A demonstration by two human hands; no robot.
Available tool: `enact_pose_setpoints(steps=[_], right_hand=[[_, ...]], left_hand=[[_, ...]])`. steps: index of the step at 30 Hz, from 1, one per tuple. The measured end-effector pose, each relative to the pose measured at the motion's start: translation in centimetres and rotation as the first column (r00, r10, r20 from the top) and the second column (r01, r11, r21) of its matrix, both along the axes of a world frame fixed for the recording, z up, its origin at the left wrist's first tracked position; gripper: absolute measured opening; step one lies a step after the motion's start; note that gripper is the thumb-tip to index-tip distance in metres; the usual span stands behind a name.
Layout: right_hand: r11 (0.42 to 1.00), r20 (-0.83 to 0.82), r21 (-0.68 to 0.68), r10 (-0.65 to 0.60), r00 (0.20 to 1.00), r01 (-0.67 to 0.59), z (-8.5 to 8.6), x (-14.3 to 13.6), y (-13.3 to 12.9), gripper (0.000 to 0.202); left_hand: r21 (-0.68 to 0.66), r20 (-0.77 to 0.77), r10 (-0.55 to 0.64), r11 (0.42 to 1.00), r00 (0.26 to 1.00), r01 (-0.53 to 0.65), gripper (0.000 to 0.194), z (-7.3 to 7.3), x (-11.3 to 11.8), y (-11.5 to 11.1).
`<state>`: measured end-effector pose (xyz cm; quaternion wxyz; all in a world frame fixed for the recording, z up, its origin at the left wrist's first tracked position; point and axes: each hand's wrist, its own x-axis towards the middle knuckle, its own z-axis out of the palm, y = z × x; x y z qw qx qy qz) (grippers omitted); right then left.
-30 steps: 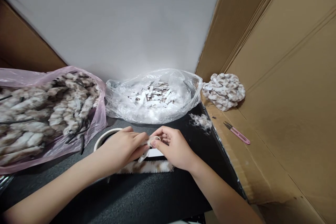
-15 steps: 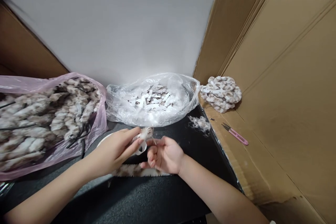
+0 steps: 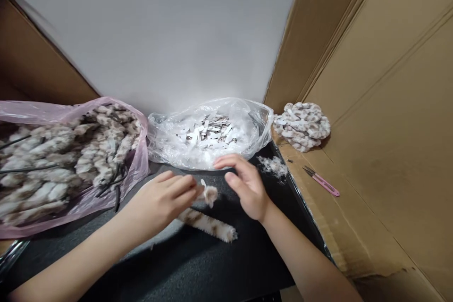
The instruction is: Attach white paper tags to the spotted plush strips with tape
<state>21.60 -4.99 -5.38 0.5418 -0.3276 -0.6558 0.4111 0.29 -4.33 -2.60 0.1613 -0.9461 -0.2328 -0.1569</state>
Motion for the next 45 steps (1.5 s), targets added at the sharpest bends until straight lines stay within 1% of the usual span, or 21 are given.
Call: enact_pose_setpoints(steps=[2,4,6,8,10,11,13,14,15,16,17,20,23,26,28,30,34,36,38,43,45], right_hand=[[0.978,0.084,-0.19,0.101,0.991,-0.084,-0.4,-0.8,0.0,0.021],[0.901,0.034,-0.417,0.149,0.988,-0.122,-1.2,-1.6,-0.1,0.021],[0.77,-0.1,-0.615,0.138,0.985,-0.17,-1.9,-2.0,-0.3,0.022],[0.61,-0.209,-0.753,0.137,0.968,-0.249,-2.1,-2.0,-0.4,0.023],[0.468,-0.287,-0.822,0.152,0.946,-0.325,-2.0,-1.6,-0.3,0.021],[0.412,-0.328,-0.833,0.169,0.93,-0.369,-1.8,-1.4,-0.3,0.021],[0.321,-0.408,-0.831,0.203,0.89,-0.455,-1.7,-1.1,-0.1,0.023],[0.288,-0.434,-0.828,0.215,0.875,-0.481,-1.7,-1.1,-0.1,0.024],[0.27,-0.442,-0.829,0.218,0.87,-0.489,-1.7,-1.0,0.0,0.026],[0.278,-0.436,-0.833,0.207,0.876,-0.479,-1.8,-1.0,0.0,0.028],[0.302,-0.419,-0.836,0.186,0.889,-0.457,-1.9,-1.1,0.0,0.03],[0.401,-0.373,-0.83,0.116,0.921,-0.387,-2.2,-1.2,0.0,0.036],[0.471,-0.342,-0.819,0.059,0.938,-0.328,-2.3,-1.3,0.0,0.037],[0.555,-0.307,-0.791,0.006,0.952,-0.259,-2.3,-1.4,-0.2,0.037],[0.601,-0.292,-0.767,-0.011,0.956,-0.227,-2.3,-1.5,-0.3,0.037],[0.628,-0.282,-0.752,-0.029,0.959,-0.202,-2.3,-1.6,-0.3,0.038],[0.683,-0.273,-0.717,-0.091,0.958,-0.139,-2.3,-1.8,-0.4,0.038],[0.72,-0.253,-0.688,-0.118,0.96,-0.093,-2.1,-1.8,-0.5,0.039],[0.759,-0.209,-0.651,-0.134,0.969,-0.035,-1.9,-1.9,-0.7,0.039],[0.864,-0.077,-0.48,-0.217,0.973,0.155,-1.7,-2.3,-1.3,0.031],[0.892,-0.037,-0.4,-0.245,0.969,0.211,-1.8,-2.3,-1.5,0.028]], left_hand=[[0.056,0.022,-0.086,0.995,0.996,0.084,0.021,-0.4,0.4,-0.3],[0.082,0.054,-0.124,0.989,0.991,0.119,0.021,-0.7,0.6,-0.5],[0.067,0.075,-0.14,0.988,0.987,0.136,0.021,-0.9,0.6,-0.6],[0.038,0.09,-0.15,0.988,0.985,0.148,0.02,-1.0,0.6,-0.7],[0.01,0.102,-0.155,0.988,0.983,0.155,0.02,-0.9,0.5,-0.8],[0.0,0.109,-0.156,0.988,0.982,0.156,0.02,-0.8,0.5,-0.8],[-0.014,0.117,-0.152,0.988,0.981,0.155,0.023,-0.8,0.5,-0.9],[-0.016,0.117,-0.152,0.988,0.981,0.155,0.024,-0.7,0.5,-1.0],[-0.015,0.116,-0.153,0.988,0.981,0.155,0.024,-0.8,0.6,-1.0],[-0.011,0.114,-0.155,0.988,0.981,0.157,0.024,-0.8,0.6,-1.0],[-0.009,0.108,-0.156,0.987,0.982,0.158,0.024,-0.8,0.6,-0.9],[-0.017,0.081,-0.164,0.986,0.983,0.166,0.025,-0.9,0.8,-0.9],[-0.034,0.049,-0.182,0.982,0.982,0.184,0.027,-0.8,0.8,-0.7],[-0.07,0.061,-0.203,0.976,0.977,0.208,0.028,-0.8,0.7,-0.4],[-0.116,0.099,-0.205,0.969,0.974,0.216,0.025,-1.0,0.5,-0.2],[-0.175,0.162,-0.187,0.961,0.969,0.215,0.021,-1.5,0.4,0.0],[-0.317,0.33,-0.079,0.929,0.941,0.19,0.014,-2.7,0.7,-0.1],[-0.412,0.408,0.003,0.893,0.913,0.181,0.012,-3.0,1.0,-0.3],[-0.521,0.47,0.1,0.833,0.877,0.184,0.008,-3.0,1.3,-0.6],[-0.74,0.491,0.37,0.654,0.788,0.155,0.009,-3.1,1.9,-0.8],[-0.813,0.484,0.451,0.549,0.75,0.194,0.011,-3.3,2.0,-0.8]])
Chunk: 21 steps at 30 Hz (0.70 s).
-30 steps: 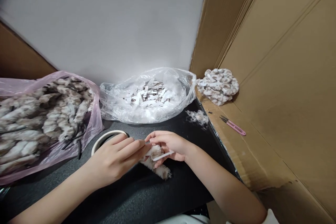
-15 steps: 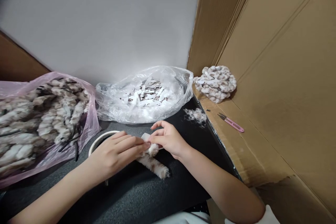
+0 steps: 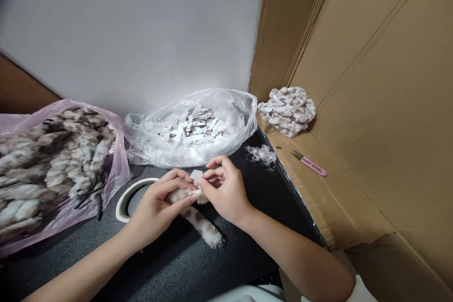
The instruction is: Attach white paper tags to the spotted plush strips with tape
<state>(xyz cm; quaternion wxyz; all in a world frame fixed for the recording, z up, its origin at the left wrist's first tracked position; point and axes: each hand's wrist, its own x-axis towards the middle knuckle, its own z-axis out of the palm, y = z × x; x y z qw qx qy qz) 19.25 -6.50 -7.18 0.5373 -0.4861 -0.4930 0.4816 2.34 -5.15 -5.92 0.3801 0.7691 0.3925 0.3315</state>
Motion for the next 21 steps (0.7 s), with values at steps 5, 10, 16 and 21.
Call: enact_pose_setpoints(steps=[5,10,16,21], right_hand=[[0.992,0.129,0.124,-0.017,0.991,0.001,-0.05,0.12,-0.37,0.024],[0.993,0.133,0.117,0.017,0.991,-0.032,0.58,0.26,-0.47,0.028],[0.993,-0.005,0.058,0.1,0.995,-0.1,0.65,0.28,-0.47,0.034],[0.978,0.129,0.167,0.101,0.987,-0.122,0.2,0.34,-0.73,0.029]], left_hand=[[-0.324,0.126,0.052,0.946,0.991,-0.009,0.018,-0.34,0.35,-0.3],[-0.446,0.158,0.138,0.893,0.978,-0.054,0.024,-0.13,0.57,-0.52],[-0.486,0.196,0.16,0.873,0.967,-0.046,0.029,-0.11,0.52,-0.31],[-0.538,0.182,0.094,0.843,0.979,0.019,0.025,0.0,0.3,0.14]])
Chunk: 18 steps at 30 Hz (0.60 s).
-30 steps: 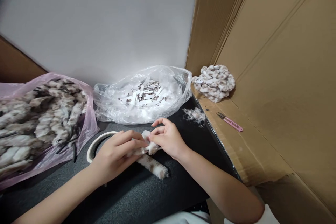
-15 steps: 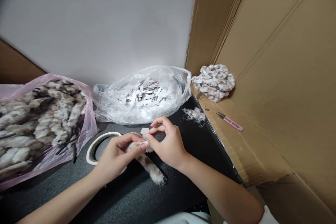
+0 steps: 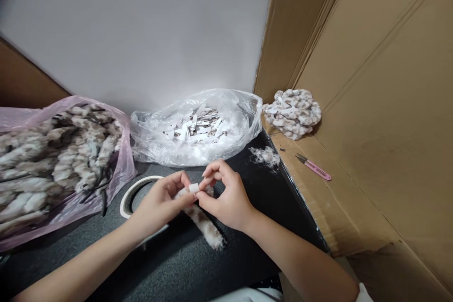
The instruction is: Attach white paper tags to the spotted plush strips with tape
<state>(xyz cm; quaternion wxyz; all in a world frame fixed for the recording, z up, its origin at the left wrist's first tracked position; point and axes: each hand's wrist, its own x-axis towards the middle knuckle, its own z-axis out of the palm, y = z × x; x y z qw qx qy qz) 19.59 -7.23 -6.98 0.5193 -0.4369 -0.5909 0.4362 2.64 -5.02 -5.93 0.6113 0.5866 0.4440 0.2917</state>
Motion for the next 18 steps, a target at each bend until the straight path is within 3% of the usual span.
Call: enact_pose_setpoints(steps=[4,7,9,11,15,18], right_hand=[[0.999,0.091,0.029,0.021,0.996,-0.024,-0.1,0.1,0.1,0.027],[0.999,0.137,0.04,0.022,0.99,-0.028,-0.2,0.2,0.2,0.026],[0.997,0.186,0.079,0.01,0.982,-0.026,-0.3,0.2,0.1,0.026],[0.989,0.212,0.146,0.006,0.977,-0.038,-0.4,0.2,0.1,0.025],[0.953,0.214,0.289,0.032,0.976,-0.095,-0.3,0.3,0.0,0.025],[0.91,0.28,0.399,-0.003,0.96,-0.114,-0.1,0.4,0.1,0.025]], left_hand=[[0.033,-0.102,-0.155,0.987,0.983,0.159,0.019,0.2,-0.1,0.0],[0.103,-0.229,-0.24,0.958,0.943,0.268,0.033,0.1,-0.4,0.0],[0.062,-0.232,-0.279,0.952,0.932,0.301,0.039,0.1,-0.5,0.1],[-0.065,-0.116,-0.319,0.947,0.941,0.313,0.039,0.2,-0.7,0.2],[-0.334,0.176,-0.308,0.875,0.935,0.351,0.025,1.0,-0.5,0.5],[-0.338,0.213,-0.271,0.881,0.939,0.331,0.016,1.4,-0.6,0.8]])
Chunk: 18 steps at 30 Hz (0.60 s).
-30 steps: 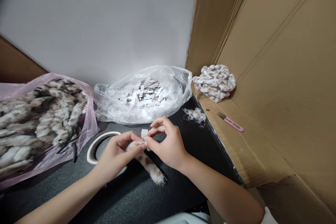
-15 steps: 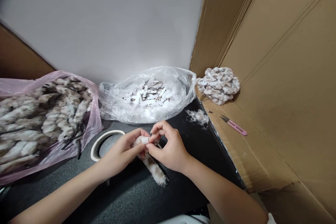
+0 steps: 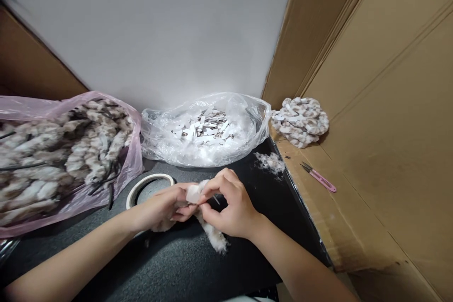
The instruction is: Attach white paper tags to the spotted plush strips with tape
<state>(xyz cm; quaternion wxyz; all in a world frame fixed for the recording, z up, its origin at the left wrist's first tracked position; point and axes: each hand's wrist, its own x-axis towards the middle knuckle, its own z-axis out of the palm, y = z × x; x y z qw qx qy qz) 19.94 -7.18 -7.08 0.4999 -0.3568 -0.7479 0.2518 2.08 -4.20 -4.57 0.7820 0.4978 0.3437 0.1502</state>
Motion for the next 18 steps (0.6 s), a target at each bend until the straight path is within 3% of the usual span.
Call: enact_pose_setpoints(steps=[3,6,8,10,12,14,16,18], right_hand=[[0.998,0.029,0.051,0.031,0.999,-0.033,0.0,-0.1,0.0,0.027],[0.996,-0.037,0.081,0.033,0.999,-0.029,-0.1,0.0,-0.2,0.031],[0.996,-0.104,0.084,-0.031,0.994,0.039,0.2,0.1,-0.3,0.031],[0.995,-0.079,0.048,-0.086,0.993,0.09,0.6,0.3,-0.2,0.027],[0.996,0.015,-0.019,-0.087,0.996,0.087,1.1,0.3,0.0,0.02],[0.994,0.062,-0.08,-0.07,0.996,0.074,1.4,0.1,0.1,0.012],[0.992,0.049,-0.101,-0.067,0.997,0.071,1.5,-0.1,0.2,0.008],[0.996,0.027,-0.066,-0.059,0.998,0.061,1.5,-0.3,0.1,0.011]], left_hand=[[0.1,-0.003,-0.015,0.995,1.0,0.016,0.014,-0.1,-0.3,0.2],[0.345,-0.098,-0.014,0.938,0.995,0.047,0.018,-0.1,-0.7,0.2],[0.568,-0.211,0.004,0.815,0.977,0.12,0.022,0.1,-0.7,0.0],[0.721,-0.35,0.034,0.647,0.936,0.247,0.022,0.3,-0.6,-0.2],[0.78,-0.473,0.089,0.505,0.877,0.369,0.021,0.2,-0.4,-0.4],[0.785,-0.55,0.144,0.424,0.823,0.451,0.021,0.0,-0.3,-0.5],[0.776,-0.585,0.17,0.401,0.793,0.487,0.025,-0.3,-0.3,-0.6],[0.764,-0.589,0.17,0.434,0.79,0.476,0.027,-0.2,-0.3,-0.5]])
